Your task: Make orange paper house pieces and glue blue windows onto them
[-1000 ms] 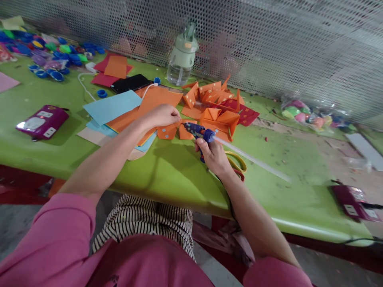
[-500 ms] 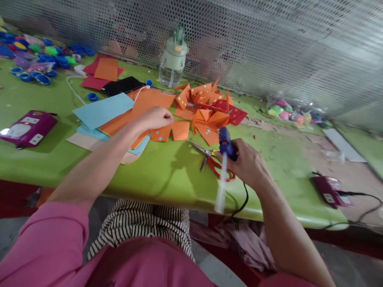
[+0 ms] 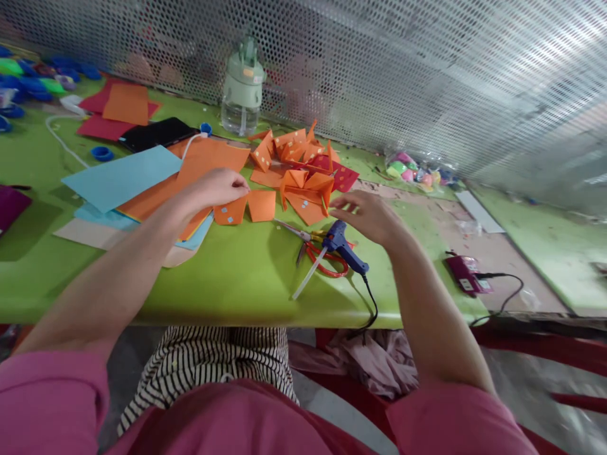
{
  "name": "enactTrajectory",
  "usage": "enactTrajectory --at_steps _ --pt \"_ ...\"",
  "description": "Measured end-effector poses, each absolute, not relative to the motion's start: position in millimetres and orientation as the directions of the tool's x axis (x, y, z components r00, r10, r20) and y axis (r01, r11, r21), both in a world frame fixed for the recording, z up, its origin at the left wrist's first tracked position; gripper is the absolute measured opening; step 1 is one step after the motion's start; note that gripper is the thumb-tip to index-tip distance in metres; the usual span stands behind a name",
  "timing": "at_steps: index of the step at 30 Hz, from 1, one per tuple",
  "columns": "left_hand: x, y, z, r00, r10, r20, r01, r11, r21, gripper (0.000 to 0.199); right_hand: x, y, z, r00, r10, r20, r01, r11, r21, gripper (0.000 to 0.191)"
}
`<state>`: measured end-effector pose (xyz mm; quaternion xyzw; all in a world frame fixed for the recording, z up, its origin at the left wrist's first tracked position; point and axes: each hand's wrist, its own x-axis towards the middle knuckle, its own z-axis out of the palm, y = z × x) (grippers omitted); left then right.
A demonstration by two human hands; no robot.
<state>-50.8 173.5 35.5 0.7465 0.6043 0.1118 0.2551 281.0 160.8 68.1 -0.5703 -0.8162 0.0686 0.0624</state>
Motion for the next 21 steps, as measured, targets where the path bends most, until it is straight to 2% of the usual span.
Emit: enactTrajectory --at_steps 4,8,16,21 --pt "-52 174 35 0.245 0.961 -0.127 0.851 -0.151 0.502 0.035 248 203 41 -0.373 0.927 -0.044 0.922 0.365 -0.129 0.019" --pt "-52 175 34 0.259 0.960 -0.102 0.856 -0.180 0.485 0.034 242 222 24 -0.381 0.922 -0.070 0.923 0.374 -0.092 0.020" --pt "-52 174 33 0.266 0.958 -0.106 0.851 -0.182 0.492 0.033 239 228 25 -0.402 0.901 -0.160 0.915 0.402 -0.034 0.023" --pt "-53 174 33 0.260 0.960 -0.107 0.838 -0.169 0.519 0.033 236 236 28 -0.408 0.880 -0.242 0.909 0.417 -0.014 0.018"
